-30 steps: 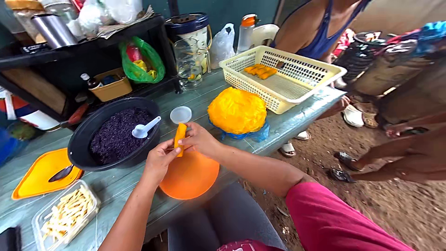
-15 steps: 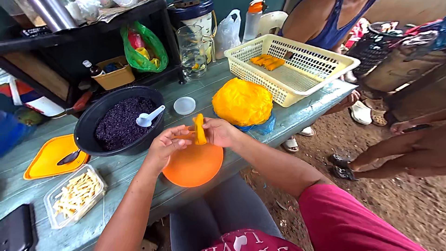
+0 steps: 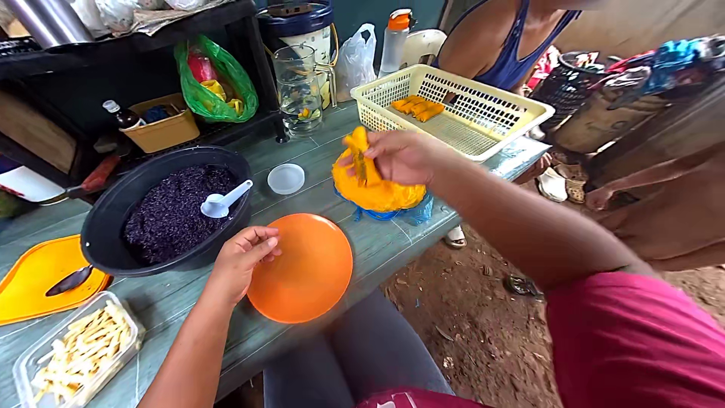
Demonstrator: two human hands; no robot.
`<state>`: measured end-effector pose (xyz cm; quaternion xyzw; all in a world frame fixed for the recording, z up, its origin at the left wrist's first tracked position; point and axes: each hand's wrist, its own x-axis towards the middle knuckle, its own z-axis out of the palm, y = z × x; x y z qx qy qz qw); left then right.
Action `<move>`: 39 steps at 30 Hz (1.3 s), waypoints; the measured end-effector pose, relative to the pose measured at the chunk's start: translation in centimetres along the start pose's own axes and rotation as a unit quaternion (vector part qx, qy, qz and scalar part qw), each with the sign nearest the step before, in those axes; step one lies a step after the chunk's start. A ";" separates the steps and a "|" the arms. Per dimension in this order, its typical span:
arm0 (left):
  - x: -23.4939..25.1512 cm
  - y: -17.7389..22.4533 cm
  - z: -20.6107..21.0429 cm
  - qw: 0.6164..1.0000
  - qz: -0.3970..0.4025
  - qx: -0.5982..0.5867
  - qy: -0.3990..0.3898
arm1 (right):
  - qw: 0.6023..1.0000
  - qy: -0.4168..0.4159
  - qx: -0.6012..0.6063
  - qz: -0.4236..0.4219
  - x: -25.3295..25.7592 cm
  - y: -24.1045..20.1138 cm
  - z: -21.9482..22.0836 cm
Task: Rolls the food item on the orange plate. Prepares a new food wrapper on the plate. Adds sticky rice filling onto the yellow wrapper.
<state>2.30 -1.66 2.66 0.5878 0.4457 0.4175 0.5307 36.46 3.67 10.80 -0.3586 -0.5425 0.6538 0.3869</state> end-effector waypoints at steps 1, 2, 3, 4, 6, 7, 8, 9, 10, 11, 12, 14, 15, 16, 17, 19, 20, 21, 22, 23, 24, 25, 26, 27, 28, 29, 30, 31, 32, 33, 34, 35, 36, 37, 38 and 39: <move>-0.1 0.0 0.0 1.000 0.003 0.008 0.000 | 0.999 0.034 -0.030 -0.018 0.0 -1.8 -1.5; -0.1 0.0 -0.1 1.000 0.010 0.012 -0.001 | 0.996 0.074 -0.047 -0.034 0.4 -3.4 -3.2; -0.3 0.0 -0.1 1.000 0.021 0.016 -0.004 | 0.991 0.117 -0.056 -0.045 1.0 -4.8 -5.1; -0.4 -0.1 -0.1 0.999 0.034 0.017 -0.007 | 0.984 0.159 -0.063 -0.049 1.8 -5.9 -6.8; -0.9 -0.3 0.1 0.998 0.064 0.013 -0.021 | 0.966 0.235 -0.102 -0.030 3.9 -7.3 -10.3; -1.1 -0.5 0.2 0.996 0.077 0.007 -0.033 | 0.957 0.258 -0.134 -0.009 5.3 -7.4 -12.3; -1.3 -0.6 0.2 0.995 0.090 0.005 -0.050 | 0.947 0.274 -0.169 0.017 6.7 -7.2 -14.4; -1.4 -0.6 0.2 0.993 0.099 0.001 -0.070 | 0.935 0.285 -0.207 0.045 8.2 -6.8 -16.6; -1.5 -0.5 0.2 0.991 0.102 0.000 -0.090 | 0.921 0.297 -0.242 0.071 9.7 -6.2 -18.6; -1.6 -0.3 0.1 0.989 0.100 -0.001 -0.110 | 0.907 0.307 -0.273 0.095 11.1 -5.5 -20.5; -1.7 -0.1 0.0 0.988 0.094 -0.005 -0.122 | 0.892 0.318 -0.300 0.118 12.5 -4.7 -22.1; -1.8 0.0 -0.2 0.987 0.083 -0.015 -0.134 | 0.870 0.328 -0.334 0.154 15.0 -3.3 -24.2; -1.8 0.0 -0.3 0.987 0.081 -0.022 -0.134 | 0.861 0.326 -0.354 0.166 16.2 -2.6 -25.0; -1.8 0.1 -0.3 0.987 0.080 -0.027 -0.133 | 0.853 0.317 -0.375 0.180 17.0 -2.2 -25.2; -1.8 0.1 -0.3 0.987 0.079 -0.031 -0.133 | 0.846 0.302 -0.394 0.196 17.7 -1.8 -25.3; -1.8 0.3 -0.3 0.987 0.077 -0.038 -0.136 | 0.839 0.271 -0.420 0.216 18.8 -1.0 -25.5; -1.8 0.3 -0.3 0.987 0.076 -0.041 -0.137 | 0.837 0.258 -0.426 0.227 19.2 -0.7 -25.5; -1.9 0.4 -0.3 0.987 0.074 -0.044 -0.139 | 0.833 0.248 -0.434 0.237 19.6 -0.3 -25.6; -1.9 0.4 -0.3 0.986 0.072 -0.046 -0.142 | 0.830 0.240 -0.439 0.245 20.0 0.1 -25.8; -1.9 0.4 -0.3 0.985 0.072 -0.049 -0.146 | 0.828 0.228 -0.445 0.252 20.3 0.4 -25.9; -1.9 0.4 -0.2 0.985 0.072 -0.053 -0.150 | 0.828 0.216 -0.449 0.256 20.4 0.7 -26.0; -1.9 0.4 -0.2 0.984 0.072 -0.053 -0.154 | 0.827 0.208 -0.453 0.260 20.6 0.9 -25.9; -1.9 0.4 -0.2 0.984 0.072 -0.051 -0.157 | 0.827 0.205 -0.454 0.261 20.6 0.9 -25.6; -2.0 0.5 -0.2 0.984 0.072 -0.049 -0.158 | 0.826 0.205 -0.456 0.259 20.5 0.9 -25.3; -2.0 0.5 -0.2 0.983 0.072 -0.048 -0.159 | 0.825 0.202 -0.460 0.257 20.5 0.9 -25.1; -2.0 0.5 -0.2 0.983 0.072 -0.049 -0.159 | 0.826 0.199 -0.462 0.255 20.5 0.9 -25.0; -2.0 0.5 -0.3 0.983 0.071 -0.050 -0.160 | 0.825 0.197 -0.466 0.254 20.6 0.9 -25.1; -2.0 0.5 -0.3 0.983 0.071 -0.050 -0.160 | 0.821 0.197 -0.473 0.252 20.7 0.9 -25.1; -2.0 0.5 -0.3 0.983 0.072 -0.050 -0.161 | 0.817 0.198 -0.479 0.253 20.8 0.9 -24.8; -2.0 0.5 -0.2 0.983 0.073 -0.051 -0.163 | 0.814 0.199 -0.484 0.254 20.8 0.9 -24.6; -2.0 0.4 -0.3 0.982 0.074 -0.051 -0.164 | 0.811 0.197 -0.490 0.253 20.7 1.0 -24.5; -2.0 0.4 -0.3 0.982 0.074 -0.050 -0.165 | 0.808 0.195 -0.495 0.253 20.8 1.0 -24.6; -2.0 0.4 -0.3 0.982 0.074 -0.048 -0.165 | 0.803 0.196 -0.502 0.253 20.9 1.1 -24.7; -2.0 0.4 -0.3 0.982 0.073 -0.047 -0.165 | 0.797 0.201 -0.510 0.255 20.9 1.0 -24.5; -2.0 0.4 -0.3 0.983 0.074 -0.045 -0.165 | 0.790 0.208 -0.518 0.256 20.8 1.0 -24.3; -2.0 0.4 -0.3 0.983 0.074 -0.044 -0.164 | 0.782 0.214 -0.528 0.253 20.8 1.0 -24.3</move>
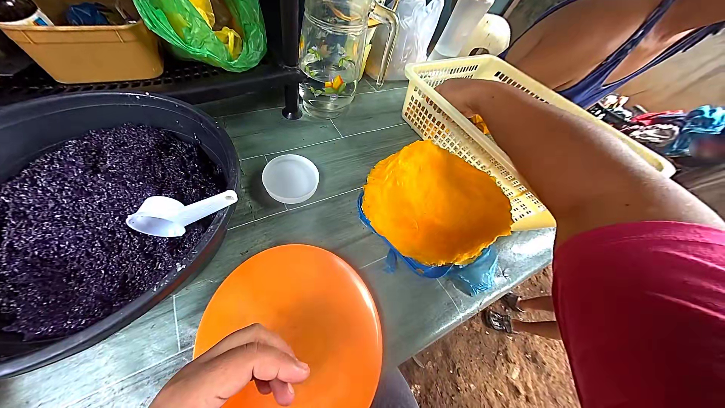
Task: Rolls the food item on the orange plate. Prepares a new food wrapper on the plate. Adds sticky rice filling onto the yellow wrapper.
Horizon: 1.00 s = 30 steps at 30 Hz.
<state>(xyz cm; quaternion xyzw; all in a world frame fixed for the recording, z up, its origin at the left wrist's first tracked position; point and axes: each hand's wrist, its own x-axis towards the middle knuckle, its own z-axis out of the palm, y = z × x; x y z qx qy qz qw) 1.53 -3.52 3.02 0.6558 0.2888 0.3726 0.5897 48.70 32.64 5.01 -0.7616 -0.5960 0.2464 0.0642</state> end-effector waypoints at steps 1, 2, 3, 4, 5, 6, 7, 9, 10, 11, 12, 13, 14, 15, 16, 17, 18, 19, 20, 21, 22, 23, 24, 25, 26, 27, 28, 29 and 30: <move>0.0 0.0 0.0 1.000 0.001 0.001 0.000 | 1.000 0.006 -0.007 -0.004 -0.1 0.1 0.0; 0.0 0.0 0.0 1.000 0.001 0.001 0.000 | 1.000 0.011 -0.013 -0.010 -0.1 0.2 -0.1; 0.0 0.0 0.1 1.000 0.002 0.002 0.000 | 1.000 0.020 -0.013 -0.016 0.0 0.2 -0.1; 0.0 0.0 0.1 1.000 0.005 0.002 0.000 | 0.999 0.029 -0.002 -0.019 -0.1 0.3 -0.1; 0.0 0.0 0.0 1.000 0.008 0.000 -0.001 | 0.999 0.035 0.009 -0.021 -0.1 0.3 0.0; -0.1 0.0 0.0 1.000 0.010 -0.001 -0.001 | 0.999 0.041 0.017 -0.024 -0.2 0.3 0.0; -0.1 0.0 0.0 1.000 0.011 -0.002 -0.002 | 0.999 0.043 0.017 -0.028 -0.4 0.2 0.1; -0.2 0.0 0.1 1.000 0.012 -0.003 -0.003 | 0.998 0.039 0.011 -0.038 -0.9 0.0 0.2; -0.2 0.0 0.1 1.000 0.013 -0.004 -0.006 | 0.999 0.032 0.011 -0.040 -0.8 0.1 0.1; -0.2 0.1 0.1 1.000 0.012 -0.002 -0.007 | 0.999 0.023 0.021 -0.038 -0.4 0.4 0.0; -0.2 0.1 0.1 1.000 0.011 0.001 -0.006 | 0.999 0.010 0.039 -0.033 0.1 0.8 -0.2; -0.1 0.1 0.1 1.000 0.009 0.005 -0.004 | 0.998 -0.002 0.065 -0.026 0.1 0.9 -0.4; -0.1 0.2 0.0 1.000 0.007 0.008 -0.001 | 0.997 -0.009 0.080 -0.017 -0.3 0.9 -0.6; -0.1 0.2 0.0 1.000 0.005 0.010 0.004 | 0.997 -0.007 0.071 -0.011 -0.9 0.9 -1.0; 0.0 0.2 0.0 1.000 0.003 0.014 0.009 | 0.999 -0.011 0.047 -0.002 -1.8 0.7 -1.5; 0.0 0.1 0.0 1.000 0.002 0.017 0.013 | 1.000 -0.013 0.003 -0.006 -2.1 1.1 -2.0; 0.0 0.0 0.0 1.000 0.001 0.018 0.015 | 0.997 -0.012 -0.065 -0.027 -1.7 2.0 -2.4; 0.0 0.0 0.0 1.000 0.000 0.018 0.013 | 0.987 -0.005 -0.149 -0.063 -0.7 3.2 -2.5; 0.0 -0.1 0.1 1.000 0.000 0.020 0.011 | 0.968 0.010 -0.226 -0.106 -0.2 4.1 -2.3; 0.0 -0.1 0.1 1.000 0.002 0.021 0.009 | 0.949 0.032 -0.279 -0.147 0.3 5.0 -2.0; 0.1 -0.1 0.2 1.000 0.004 0.023 0.010 | 0.934 0.047 -0.308 -0.174 0.2 5.4 -1.6; 0.1 -0.1 0.2 1.000 0.007 0.026 0.011 | 0.931 0.052 -0.314 -0.179 -0.9 4.9 -1.2; 0.1 -0.2 0.2 0.999 0.008 0.029 0.014 | 0.934 0.052 -0.307 -0.175 -2.3 4.0 -1.0; 0.1 -0.2 0.2 0.999 0.009 0.031 0.016 | 0.937 0.048 -0.300 -0.171 -3.4 3.2 -0.7; 0.1 -0.3 0.1 0.999 0.010 0.033 0.019 | 0.936 0.050 -0.302 -0.175 -3.8 2.9 -0.6; 0.2 -0.4 0.0 0.999 0.010 0.034 0.022 | 0.933 0.051 -0.309 -0.176 -4.0 2.7 -0.5; 0.2 -0.5 0.0 0.999 0.009 0.035 0.024 | 0.931 0.053 -0.312 -0.180 -4.1 2.6 -0.4; 0.2 -0.5 0.1 0.999 0.007 0.038 0.025 | 0.930 0.056 -0.314 -0.184 -4.1 2.7 -0.3; 0.2 -0.5 0.1 0.999 0.007 0.038 0.025 | 0.928 0.058 -0.317 -0.188 -4.1 2.7 -0.3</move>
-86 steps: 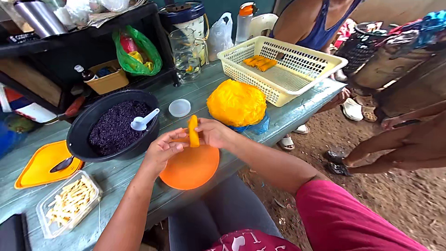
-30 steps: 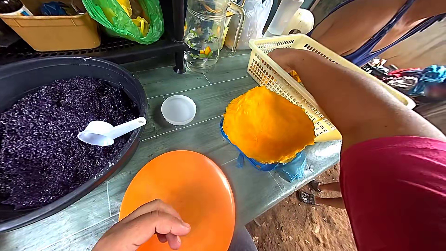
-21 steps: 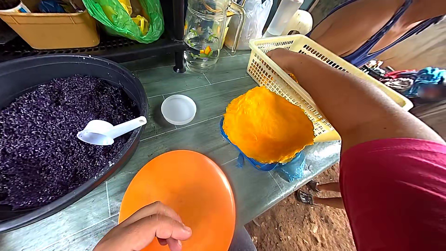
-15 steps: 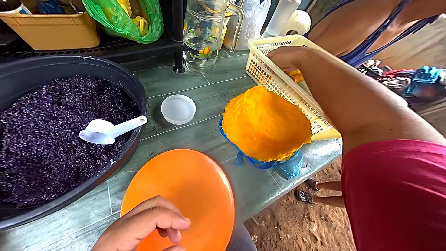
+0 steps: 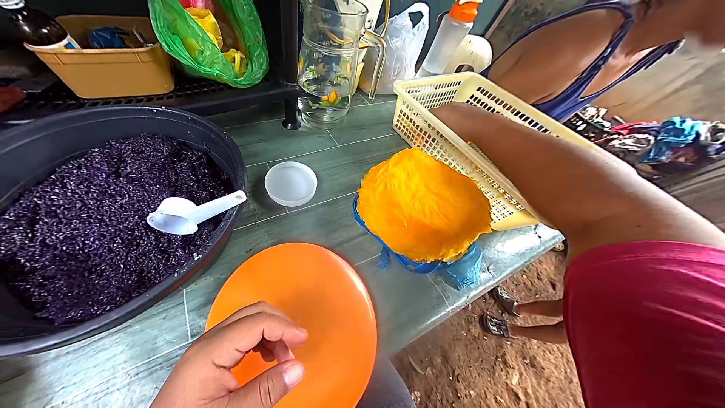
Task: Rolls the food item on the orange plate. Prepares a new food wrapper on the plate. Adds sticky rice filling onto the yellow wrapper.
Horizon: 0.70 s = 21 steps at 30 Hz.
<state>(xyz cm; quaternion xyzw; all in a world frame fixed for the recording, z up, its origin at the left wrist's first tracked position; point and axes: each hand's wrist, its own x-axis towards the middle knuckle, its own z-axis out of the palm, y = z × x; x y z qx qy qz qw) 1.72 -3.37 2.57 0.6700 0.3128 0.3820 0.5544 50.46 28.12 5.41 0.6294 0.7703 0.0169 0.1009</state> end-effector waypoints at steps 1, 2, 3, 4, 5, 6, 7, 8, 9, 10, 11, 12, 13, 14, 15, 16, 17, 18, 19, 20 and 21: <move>0.0 0.0 0.0 1.000 0.000 0.000 0.001 | 1.000 -0.004 -0.002 0.002 -0.2 -0.3 -0.3; 0.0 0.0 0.1 1.000 0.002 0.000 0.002 | 1.000 -0.010 -0.002 0.007 -0.5 -0.8 -0.7; 0.0 0.0 0.1 1.000 0.005 0.002 0.004 | 1.000 -0.017 -0.005 0.016 -0.8 -1.2 -0.9; 0.0 -0.2 0.1 1.000 0.009 0.008 0.008 | 0.999 -0.021 -0.010 0.024 -0.9 -1.2 -0.9; 0.0 -0.5 0.1 1.000 0.015 0.014 0.014 | 0.999 -0.021 -0.015 0.030 -0.6 -0.7 -0.6; 0.1 -0.9 0.2 0.999 0.022 0.022 0.025 | 0.999 -0.013 -0.015 0.031 0.1 0.6 0.1; 0.2 -1.3 0.2 0.998 0.028 0.035 0.039 | 0.999 -0.005 -0.005 0.033 0.6 2.0 0.5; 0.2 -1.5 0.2 0.997 0.030 0.049 0.051 | 0.999 -0.003 0.005 0.037 0.7 2.7 0.2; 0.3 -1.6 0.2 0.996 0.027 0.064 0.059 | 0.999 0.001 0.016 0.038 0.4 3.0 -0.5; 0.3 -1.5 0.1 0.995 0.020 0.075 0.064 | 0.999 0.018 0.031 0.030 0.1 3.2 -1.3; 0.3 -1.4 0.0 0.994 0.009 0.085 0.068 | 0.998 0.040 0.050 0.022 -0.7 2.7 -2.7; 0.4 -1.2 -0.2 0.993 -0.001 0.089 0.073 | 0.996 0.057 0.061 0.024 -2.1 1.4 -4.4; 0.5 -1.1 -0.3 0.993 -0.010 0.089 0.079 | 0.994 0.075 0.071 0.029 -3.7 -0.4 -6.2; 0.6 -0.9 -0.4 0.992 -0.015 0.089 0.087 | 0.991 0.103 0.079 0.032 -5.5 -2.4 -7.8; 0.7 -0.8 -0.5 0.991 -0.018 0.091 0.097 | 0.987 0.131 0.091 0.032 -7.5 -4.6 -9.0; 0.8 -0.7 -0.5 0.990 -0.020 0.093 0.104 | 0.982 0.154 0.103 0.021 -9.6 -6.7 -9.7; 0.9 -0.6 -0.5 0.989 -0.022 0.096 0.109 | 0.979 0.166 0.120 -0.005 -11.7 -8.8 -9.9; 1.0 -0.6 -0.4 0.989 -0.026 0.096 0.113 | 0.976 0.166 0.132 -0.044 -13.8 -10.7 -9.6; 1.1 -0.4 -0.4 0.988 -0.031 0.097 0.117 | 0.974 0.154 0.143 -0.081 -15.5 -12.5 -9.1; 1.2 -0.3 -0.4 0.987 -0.035 0.098 0.119 | 0.974 0.135 0.151 -0.106 -17.0 -14.2 -8.4; 1.4 -0.2 -0.4 0.987 -0.037 0.098 0.120 | 0.972 0.119 0.162 -0.119 -18.3 -15.5 -7.6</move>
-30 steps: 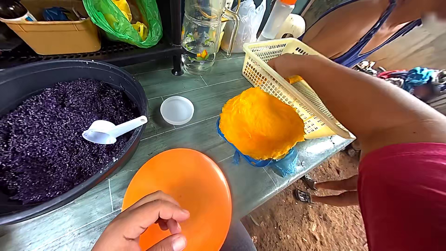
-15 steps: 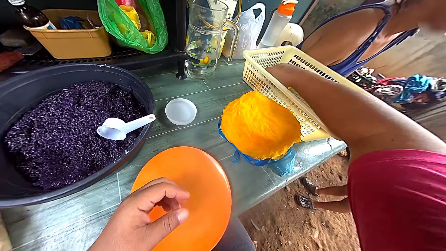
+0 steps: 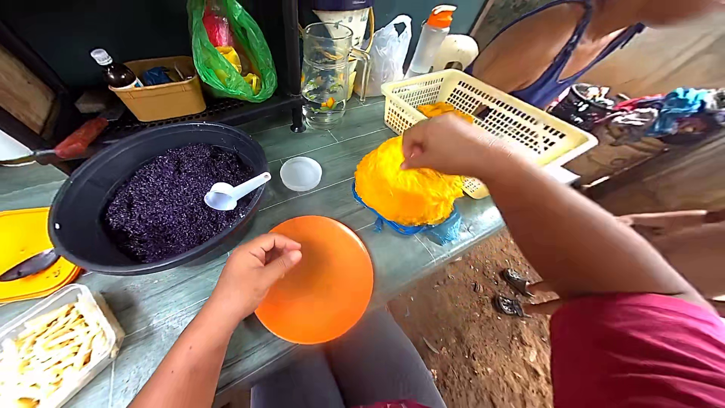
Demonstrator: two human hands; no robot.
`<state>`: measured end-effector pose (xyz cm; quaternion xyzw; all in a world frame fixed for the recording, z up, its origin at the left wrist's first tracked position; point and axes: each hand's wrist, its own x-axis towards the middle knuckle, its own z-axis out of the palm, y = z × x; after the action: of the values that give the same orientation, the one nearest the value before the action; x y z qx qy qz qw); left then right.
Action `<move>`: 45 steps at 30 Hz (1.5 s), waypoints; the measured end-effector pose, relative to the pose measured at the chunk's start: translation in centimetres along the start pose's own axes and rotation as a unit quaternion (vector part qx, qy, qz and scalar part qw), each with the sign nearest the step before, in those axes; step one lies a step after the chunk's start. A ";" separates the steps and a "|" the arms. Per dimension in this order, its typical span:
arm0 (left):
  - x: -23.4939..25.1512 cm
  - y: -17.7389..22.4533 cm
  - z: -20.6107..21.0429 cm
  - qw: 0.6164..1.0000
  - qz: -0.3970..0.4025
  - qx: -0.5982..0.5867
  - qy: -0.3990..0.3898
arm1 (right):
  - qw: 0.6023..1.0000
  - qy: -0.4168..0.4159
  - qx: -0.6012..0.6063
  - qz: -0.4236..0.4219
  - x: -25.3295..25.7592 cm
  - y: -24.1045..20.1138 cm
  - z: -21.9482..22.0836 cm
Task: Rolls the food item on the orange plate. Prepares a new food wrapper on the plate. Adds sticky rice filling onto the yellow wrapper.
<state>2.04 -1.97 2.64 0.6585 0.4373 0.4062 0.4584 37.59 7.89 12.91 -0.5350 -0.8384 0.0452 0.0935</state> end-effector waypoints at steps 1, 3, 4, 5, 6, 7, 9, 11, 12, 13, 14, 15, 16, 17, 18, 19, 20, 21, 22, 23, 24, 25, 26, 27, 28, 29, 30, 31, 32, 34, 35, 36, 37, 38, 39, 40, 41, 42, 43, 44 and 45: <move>0.1 0.1 0.0 1.000 0.000 0.003 0.002 | 1.000 -0.013 0.009 0.006 -0.9 -0.9 0.9; 0.1 0.0 0.0 1.000 -0.002 0.006 0.006 | 0.999 -0.013 0.021 0.036 -2.2 -1.8 2.9; 0.0 -0.2 -0.1 1.000 0.000 0.008 0.008 | 0.998 -0.002 0.033 0.045 -2.6 -2.1 3.9; -0.1 -0.4 -0.2 1.000 0.005 0.012 0.007 | 0.998 0.012 0.040 0.047 -2.8 -2.4 5.0; 0.1 -0.7 -0.2 1.000 0.015 0.014 0.004 | 0.998 0.021 0.035 0.053 -3.0 -2.6 5.7; 0.2 -0.8 0.0 1.000 0.026 0.013 0.003 | 0.998 0.024 0.022 0.063 -3.2 -2.9 6.2; 0.4 -1.0 0.2 0.999 0.038 0.007 0.007 | 0.997 0.027 0.002 0.076 -3.5 -3.2 6.7; 0.4 -0.9 0.2 0.999 0.040 -0.002 0.014 | 0.997 0.020 -0.008 0.079 -3.6 -3.5 6.6; 0.3 -0.8 0.2 0.999 0.042 -0.007 0.016 | 0.997 0.021 -0.009 0.077 -3.7 -3.6 6.6; 0.3 -0.8 0.1 0.999 0.046 -0.014 0.015 | 0.997 0.022 -0.009 0.076 -3.8 -3.7 6.5; 0.2 -0.8 0.0 0.999 0.049 -0.020 0.012 | 0.997 0.026 -0.009 0.076 -3.8 -3.7 6.5; 0.2 -0.8 0.0 0.998 0.050 -0.023 0.010 | 0.997 0.027 -0.009 0.078 -3.9 -3.8 6.4; 0.1 -0.8 -0.1 0.998 0.050 -0.025 0.007 | 0.996 0.031 -0.011 0.078 -4.0 -3.8 6.5; 0.2 -0.8 -0.2 0.998 0.049 -0.026 0.001 | 0.996 0.038 -0.013 0.081 -4.0 -3.8 6.5; 0.2 -0.8 -0.2 0.999 0.046 -0.027 -0.004 | 0.995 0.045 -0.013 0.086 -4.0 -3.8 6.7; 0.1 -0.9 -0.2 0.999 0.043 -0.027 -0.007 | 0.994 0.054 -0.010 0.091 -4.0 -3.8 6.9; 0.1 -0.9 -0.2 0.999 0.040 -0.026 -0.006 | 0.993 0.058 0.001 0.102 -3.9 -3.8 6.9; 0.0 -0.9 -0.1 0.999 0.037 -0.025 -0.002 | 0.991 0.059 0.026 0.116 -3.9 -3.9 6.7; 0.0 -0.9 -0.1 0.999 0.035 -0.022 0.003 | 0.987 0.066 0.061 0.134 -3.9 -4.0 6.4; 0.0 -1.0 -0.1 0.999 0.032 -0.019 0.005 | 0.980 0.081 0.100 0.153 -4.0 -4.1 6.1; 0.0 -1.1 -0.1 0.999 0.030 -0.014 0.007 | 0.971 0.104 0.135 0.169 -3.9 -3.9 5.8; 0.1 -1.2 -0.2 1.000 0.027 -0.010 0.005 | 0.960 0.130 0.166 0.182 -3.7 -3.6 5.5; 0.2 -1.3 -0.2 1.000 0.025 -0.006 0.002 | 0.950 0.140 0.195 0.198 -3.6 -3.1 4.9; 0.3 -1.2 -0.1 1.000 0.021 -0.003 -0.001 | 0.939 0.153 0.218 0.216 -3.4 -2.4 4.2; 0.2 -1.2 -0.1 1.000 0.019 -0.001 -0.008 | 0.929 0.164 0.237 0.231 -3.3 -1.6 3.5; 0.2 -1.1 -0.2 1.000 0.018 -0.001 -0.015 | 0.921 0.173 0.253 0.240 -3.2 -0.8 2.6; 0.1 -1.2 -0.4 0.999 0.022 -0.002 -0.024 | 0.911 0.186 0.277 0.243 -2.9 0.0 1.8; 0.0 -1.3 -0.6 0.999 0.031 -0.005 -0.031 | 0.898 0.202 0.309 0.238 -2.4 0.9 1.0; 0.0 -1.5 -0.6 0.998 0.044 -0.007 -0.036 | 0.887 0.212 0.345 0.222 -2.0 1.7 0.2; 0.0 -1.8 -0.3 0.996 0.077 -0.011 -0.037 | 0.875 0.205 0.402 0.176 -1.4 2.6 -2.2; 0.1 -1.5 -0.2 0.995 0.090 -0.005 -0.033 | 0.876 0.185 0.422 0.145 -1.5 2.3 -3.5; 0.2 -0.9 -0.1 0.995 0.100 0.011 -0.026 | 0.877 0.158 0.440 0.110 -1.6 1.6 -4.8; 0.2 0.1 0.1 0.994 0.106 0.036 -0.018 | 0.876 0.129 0.459 0.078 -2.0 0.5 -6.0; 0.3 1.5 0.3 0.993 0.105 0.057 -0.011 | 0.873 0.097 0.476 0.046 -2.5 -0.8 -6.8; 0.3 3.0 0.6 0.993 0.101 0.067 -0.007 | 0.869 0.060 0.491 0.011 -2.9 -2.1 -7.3; 0.4 4.4 1.1 0.993 0.096 0.065 -0.006 | 0.862 0.019 0.505 -0.027 -3.4 -3.4 -7.3; 0.5 5.8 1.6 0.994 0.093 0.049 -0.011 | 0.854 -0.019 0.515 -0.067 -3.8 -4.6 -7.0; 0.7 7.0 2.1 0.996 0.086 0.021 -0.025 | 0.847 -0.048 0.520 -0.101 -4.1 -6.1 -6.5; 0.9 8.2 2.7 0.996 0.072 -0.016 -0.047 | 0.840 -0.071 0.523 -0.126 -4.3 -7.5 -5.9; 0.8 9.2 3.1 0.994 0.049 -0.057 -0.078 | 0.831 -0.090 0.530 -0.143 -4.5 -8.8 -5.2; 0.4 10.1 3.4 0.990 0.023 -0.093 -0.106 | 0.821 -0.100 0.541 -0.150 -4.6 -9.9 -4.4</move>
<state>7.44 -4.42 11.53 0.6622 0.3310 0.3834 0.5522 31.61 -0.57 18.43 -0.2588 -0.7537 0.5306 0.2889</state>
